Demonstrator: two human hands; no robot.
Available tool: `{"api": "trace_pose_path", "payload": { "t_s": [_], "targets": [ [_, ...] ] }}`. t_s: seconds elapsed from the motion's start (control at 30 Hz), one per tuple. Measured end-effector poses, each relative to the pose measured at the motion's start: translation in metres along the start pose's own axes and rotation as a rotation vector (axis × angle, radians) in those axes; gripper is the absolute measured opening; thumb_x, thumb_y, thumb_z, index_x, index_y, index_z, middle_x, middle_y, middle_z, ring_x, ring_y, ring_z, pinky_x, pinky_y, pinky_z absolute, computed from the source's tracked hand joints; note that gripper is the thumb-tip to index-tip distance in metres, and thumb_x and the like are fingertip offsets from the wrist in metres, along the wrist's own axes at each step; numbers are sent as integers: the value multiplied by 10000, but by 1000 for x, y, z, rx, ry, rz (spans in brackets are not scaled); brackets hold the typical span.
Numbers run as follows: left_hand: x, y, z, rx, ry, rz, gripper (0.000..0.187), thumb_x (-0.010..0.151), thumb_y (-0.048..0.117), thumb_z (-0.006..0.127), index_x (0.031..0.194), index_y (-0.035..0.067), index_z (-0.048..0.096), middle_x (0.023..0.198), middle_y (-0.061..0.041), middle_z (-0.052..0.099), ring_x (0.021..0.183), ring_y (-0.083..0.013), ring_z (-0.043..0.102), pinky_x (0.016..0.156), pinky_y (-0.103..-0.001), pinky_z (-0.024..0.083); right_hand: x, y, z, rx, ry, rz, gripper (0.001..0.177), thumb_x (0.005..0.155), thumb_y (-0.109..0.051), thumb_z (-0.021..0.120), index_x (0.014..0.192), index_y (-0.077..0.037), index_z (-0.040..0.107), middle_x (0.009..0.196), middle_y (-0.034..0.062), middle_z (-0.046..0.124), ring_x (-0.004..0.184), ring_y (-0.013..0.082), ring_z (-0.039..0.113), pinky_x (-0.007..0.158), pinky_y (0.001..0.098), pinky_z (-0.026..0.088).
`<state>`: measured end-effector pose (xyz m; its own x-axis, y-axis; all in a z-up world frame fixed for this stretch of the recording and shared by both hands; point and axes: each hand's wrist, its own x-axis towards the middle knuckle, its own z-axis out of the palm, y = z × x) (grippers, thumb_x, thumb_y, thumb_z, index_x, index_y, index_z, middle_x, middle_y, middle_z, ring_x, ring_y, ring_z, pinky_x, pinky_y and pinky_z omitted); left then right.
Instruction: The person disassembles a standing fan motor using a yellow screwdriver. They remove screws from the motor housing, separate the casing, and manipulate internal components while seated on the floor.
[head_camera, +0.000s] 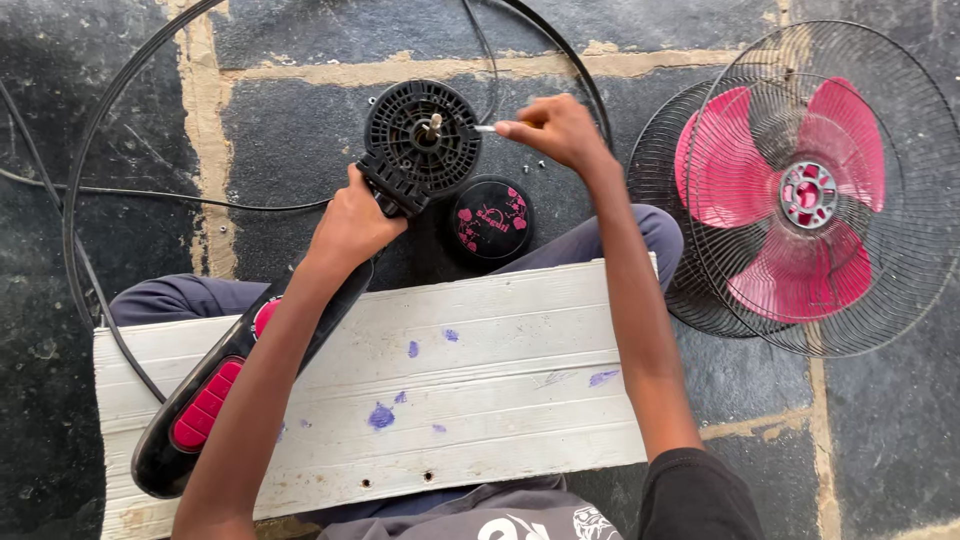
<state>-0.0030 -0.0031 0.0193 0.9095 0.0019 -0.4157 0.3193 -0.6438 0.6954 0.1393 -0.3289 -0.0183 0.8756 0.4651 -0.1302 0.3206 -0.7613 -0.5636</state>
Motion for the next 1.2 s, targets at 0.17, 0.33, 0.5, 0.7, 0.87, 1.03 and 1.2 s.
{"api": "trace_pose_path", "payload": {
  "t_s": [0.17,0.33,0.5,0.7,0.87,1.03,1.2],
  "targets": [
    [2,-2,1,-2,-5,12,698,731,246,787,1239,-51,412,957,-297,720,974,-479,706,880,-491,566,-25,-16,-18,-264,92,-42,820,914,-831,579,580,-83,611,576,22,503,588,172,506,636,346,400],
    [3,-1,0,-3,-10,10,694,728,242,782,1236,-48,409,958,-291,724,971,-476,710,879,-490,567,-32,-43,-32,-395,166,-70,789,919,-819,610,636,-85,653,595,57,512,598,198,534,546,390,387],
    [0,-1,1,-23,19,37,661,721,226,793,1200,-46,429,964,-293,721,982,-479,704,876,-489,568,-42,-74,-46,-592,176,-62,768,952,-792,628,618,-103,681,540,37,530,601,188,548,527,375,388],
    [-1,1,0,-37,20,41,670,732,240,797,1211,-45,427,955,-283,724,979,-474,707,862,-493,569,-45,-96,-57,-703,233,-37,693,947,-752,669,679,-118,755,527,37,555,571,188,584,500,369,410],
    [2,5,-3,-4,-15,7,687,732,236,786,1233,-47,410,950,-283,722,954,-462,719,865,-480,578,-42,-93,-53,-559,153,48,724,932,-756,669,667,-86,739,522,73,548,543,222,580,502,385,412],
    [1,6,-3,-10,-24,3,684,728,220,786,1232,-49,410,941,-286,722,943,-459,723,855,-476,581,-47,-80,-47,-503,149,54,750,934,-779,633,680,-82,742,552,86,562,576,235,585,529,401,428],
    [1,5,-4,-16,-35,5,679,719,215,794,1222,-42,417,925,-278,722,921,-449,731,854,-469,583,-48,-75,-43,-486,106,74,757,946,-788,599,704,-87,752,574,92,582,601,238,596,554,408,440]
  ]
}}
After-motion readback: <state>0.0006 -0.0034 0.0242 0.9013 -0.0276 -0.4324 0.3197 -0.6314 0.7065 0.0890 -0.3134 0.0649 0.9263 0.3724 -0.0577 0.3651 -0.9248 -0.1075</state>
